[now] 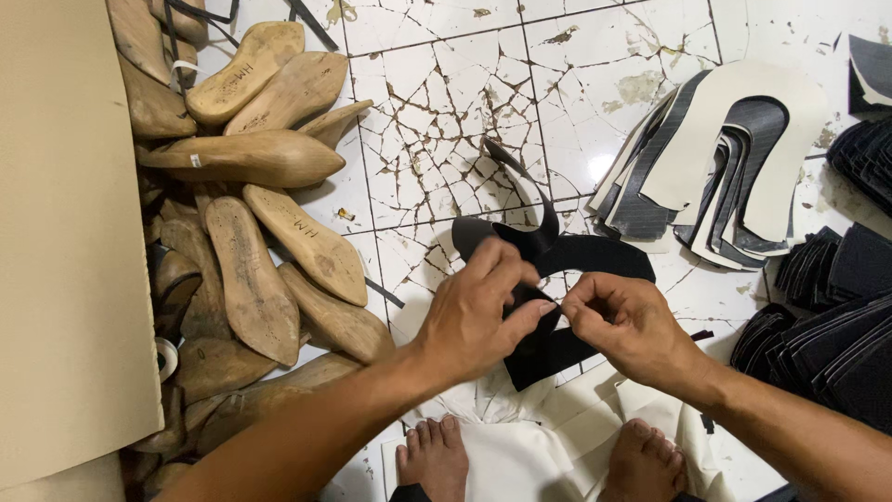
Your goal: The person sits on the floor and hand-sews a black shoe part using a needle and thread. They repeatedly insert the needle, pull the thread through, and adjust the part while working on a single piece.
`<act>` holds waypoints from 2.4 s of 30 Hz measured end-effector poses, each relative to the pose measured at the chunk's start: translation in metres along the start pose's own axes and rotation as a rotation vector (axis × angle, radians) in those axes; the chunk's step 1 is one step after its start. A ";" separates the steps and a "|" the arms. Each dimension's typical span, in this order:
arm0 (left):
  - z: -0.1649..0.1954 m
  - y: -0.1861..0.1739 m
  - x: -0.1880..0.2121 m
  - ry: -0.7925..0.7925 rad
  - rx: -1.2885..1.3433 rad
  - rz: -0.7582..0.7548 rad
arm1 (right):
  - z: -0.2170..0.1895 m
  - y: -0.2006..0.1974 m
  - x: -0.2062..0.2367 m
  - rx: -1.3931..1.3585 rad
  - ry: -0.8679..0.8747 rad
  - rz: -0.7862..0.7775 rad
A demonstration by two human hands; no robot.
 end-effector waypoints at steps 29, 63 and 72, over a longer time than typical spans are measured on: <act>-0.014 0.034 0.015 -0.075 -0.018 -0.021 | 0.014 0.020 0.011 0.072 -0.002 0.045; -0.051 0.043 0.011 -0.525 0.426 -0.328 | -0.029 0.017 0.005 0.165 -0.241 -0.020; -0.034 0.035 0.004 -0.364 0.127 -0.242 | -0.033 0.018 0.007 0.285 -0.255 -0.006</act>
Point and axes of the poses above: each hand's wrist, its own x-axis away from the middle knuckle, its own y-axis out of the palm, z = x × y, the point moved 10 cm from there along -x, towards the middle knuckle, and after that the axes turned 7 degrees about -y, right-handed, at the moved point
